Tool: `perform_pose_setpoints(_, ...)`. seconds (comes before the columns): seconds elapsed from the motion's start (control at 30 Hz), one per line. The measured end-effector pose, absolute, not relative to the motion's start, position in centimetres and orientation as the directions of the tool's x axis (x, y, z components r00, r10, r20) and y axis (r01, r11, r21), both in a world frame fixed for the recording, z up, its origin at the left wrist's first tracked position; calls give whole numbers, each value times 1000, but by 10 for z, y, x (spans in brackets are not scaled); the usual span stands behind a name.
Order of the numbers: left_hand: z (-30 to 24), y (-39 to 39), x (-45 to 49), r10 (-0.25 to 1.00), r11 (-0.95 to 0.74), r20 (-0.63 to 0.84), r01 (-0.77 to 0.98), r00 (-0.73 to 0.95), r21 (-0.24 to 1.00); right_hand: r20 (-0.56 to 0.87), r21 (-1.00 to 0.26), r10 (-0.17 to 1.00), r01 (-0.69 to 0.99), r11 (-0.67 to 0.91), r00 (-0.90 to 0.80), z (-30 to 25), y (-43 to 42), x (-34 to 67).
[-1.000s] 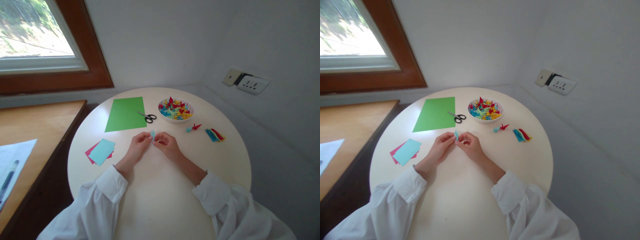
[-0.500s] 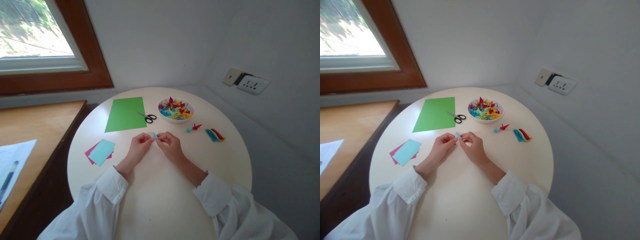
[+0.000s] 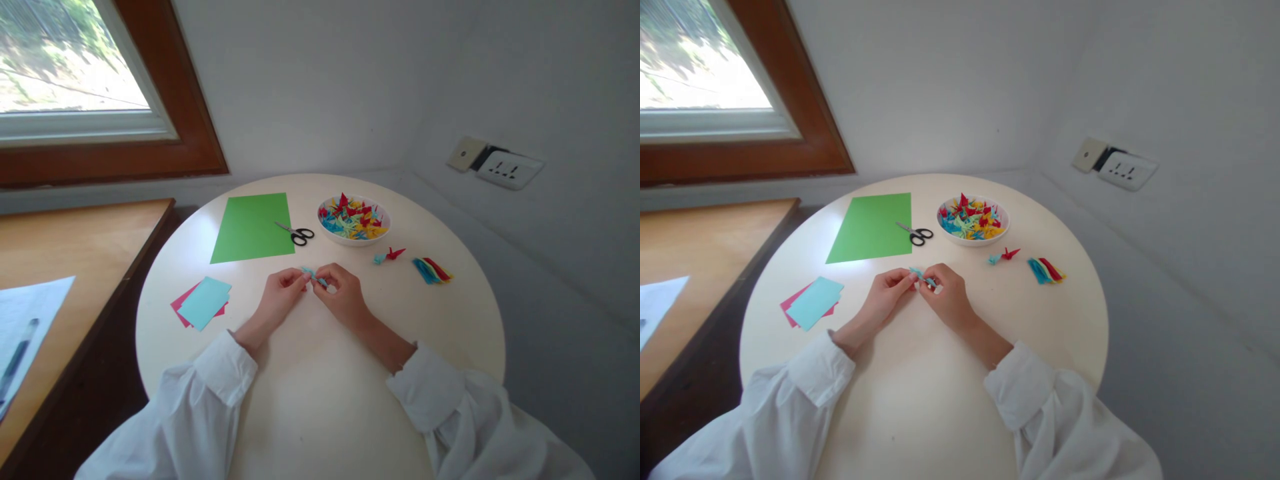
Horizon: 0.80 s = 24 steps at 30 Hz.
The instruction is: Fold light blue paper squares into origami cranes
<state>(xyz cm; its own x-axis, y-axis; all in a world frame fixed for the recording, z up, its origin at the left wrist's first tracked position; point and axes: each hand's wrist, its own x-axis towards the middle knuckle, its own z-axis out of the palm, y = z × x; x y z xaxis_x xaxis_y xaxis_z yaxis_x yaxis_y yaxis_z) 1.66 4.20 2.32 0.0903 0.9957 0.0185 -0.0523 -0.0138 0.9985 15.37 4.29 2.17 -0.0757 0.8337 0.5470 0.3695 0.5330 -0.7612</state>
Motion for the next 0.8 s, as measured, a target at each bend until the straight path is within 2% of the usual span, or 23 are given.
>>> perform_pose_setpoints(0.37,24,44,15,999,-32,34,-93,17,995,588,-728,782,287,623,-207,22,42,154)
perform_pose_setpoints(0.6,23,46,15,998,-58,59,-31,2,998,609,-691,756,306,655,-241,18,44,156)
perform_pose_setpoints(0.8,25,46,14,1000,-8,7,-77,-9,997,611,-683,755,326,654,-236,15,46,157)
